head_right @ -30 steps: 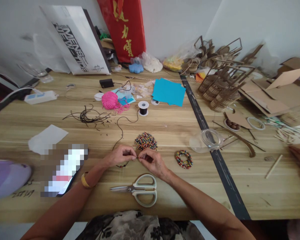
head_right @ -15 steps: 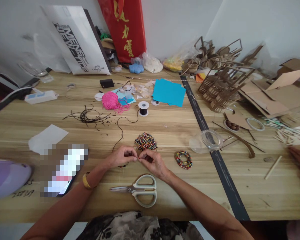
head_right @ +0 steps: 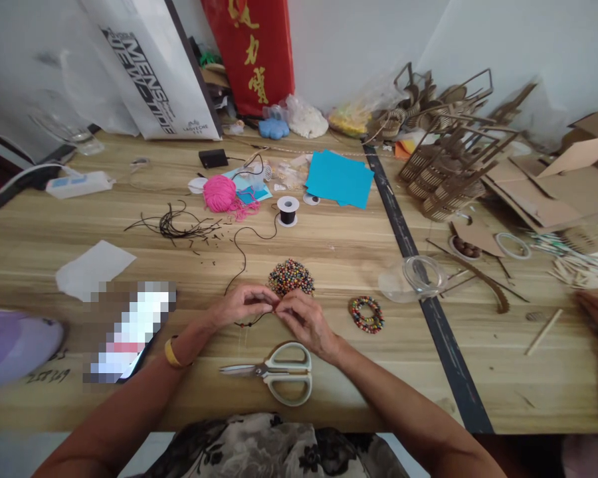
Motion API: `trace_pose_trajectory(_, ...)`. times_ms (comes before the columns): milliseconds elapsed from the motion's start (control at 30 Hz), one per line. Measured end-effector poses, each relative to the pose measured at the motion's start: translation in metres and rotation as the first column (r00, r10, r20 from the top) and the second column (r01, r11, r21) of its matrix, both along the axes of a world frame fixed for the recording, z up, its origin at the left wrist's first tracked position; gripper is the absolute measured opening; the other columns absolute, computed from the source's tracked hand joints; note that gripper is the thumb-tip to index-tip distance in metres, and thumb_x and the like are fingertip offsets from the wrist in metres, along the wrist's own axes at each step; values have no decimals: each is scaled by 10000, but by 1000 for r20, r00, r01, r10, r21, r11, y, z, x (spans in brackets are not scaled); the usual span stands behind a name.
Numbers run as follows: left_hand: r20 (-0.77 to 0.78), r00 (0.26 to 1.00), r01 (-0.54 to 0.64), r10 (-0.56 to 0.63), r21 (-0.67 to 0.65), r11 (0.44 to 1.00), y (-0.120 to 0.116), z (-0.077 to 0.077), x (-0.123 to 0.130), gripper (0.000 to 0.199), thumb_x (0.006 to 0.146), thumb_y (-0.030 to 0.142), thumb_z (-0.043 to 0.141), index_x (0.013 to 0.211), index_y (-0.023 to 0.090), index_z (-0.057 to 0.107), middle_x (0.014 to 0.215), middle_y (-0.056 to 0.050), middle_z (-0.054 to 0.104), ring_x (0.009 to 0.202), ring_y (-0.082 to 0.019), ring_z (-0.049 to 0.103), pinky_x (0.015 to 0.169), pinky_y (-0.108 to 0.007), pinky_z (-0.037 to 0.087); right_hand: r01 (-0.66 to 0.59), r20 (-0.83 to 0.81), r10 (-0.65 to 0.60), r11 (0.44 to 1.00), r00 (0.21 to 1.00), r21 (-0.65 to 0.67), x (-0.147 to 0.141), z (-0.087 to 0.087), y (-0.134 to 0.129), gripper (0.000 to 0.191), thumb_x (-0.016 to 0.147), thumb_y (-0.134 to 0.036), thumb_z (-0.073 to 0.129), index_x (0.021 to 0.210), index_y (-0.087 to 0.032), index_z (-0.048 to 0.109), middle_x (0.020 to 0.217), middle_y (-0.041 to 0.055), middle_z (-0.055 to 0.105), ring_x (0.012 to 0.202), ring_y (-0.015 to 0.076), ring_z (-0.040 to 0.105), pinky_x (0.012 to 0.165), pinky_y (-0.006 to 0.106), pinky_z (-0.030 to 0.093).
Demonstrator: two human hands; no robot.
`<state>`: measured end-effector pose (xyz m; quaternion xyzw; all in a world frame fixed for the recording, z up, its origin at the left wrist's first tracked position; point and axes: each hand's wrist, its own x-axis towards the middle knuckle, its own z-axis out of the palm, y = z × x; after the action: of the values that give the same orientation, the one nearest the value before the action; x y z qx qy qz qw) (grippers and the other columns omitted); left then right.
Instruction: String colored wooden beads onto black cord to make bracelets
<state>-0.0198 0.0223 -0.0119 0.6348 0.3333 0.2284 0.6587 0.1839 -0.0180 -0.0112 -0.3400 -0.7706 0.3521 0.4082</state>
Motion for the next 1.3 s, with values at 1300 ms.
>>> trace_pose_trajectory(1300,-102,993,56,-54,16,998,-1,5,1,263,780,365,620,795,105,658,680,-36,671,603,-89,545,577,-190,401,-16,81,12,999,997,43,-1,-5,1,98,914,-221,496,870,-185,575,759,50,594,696,148,544,639,269,448)
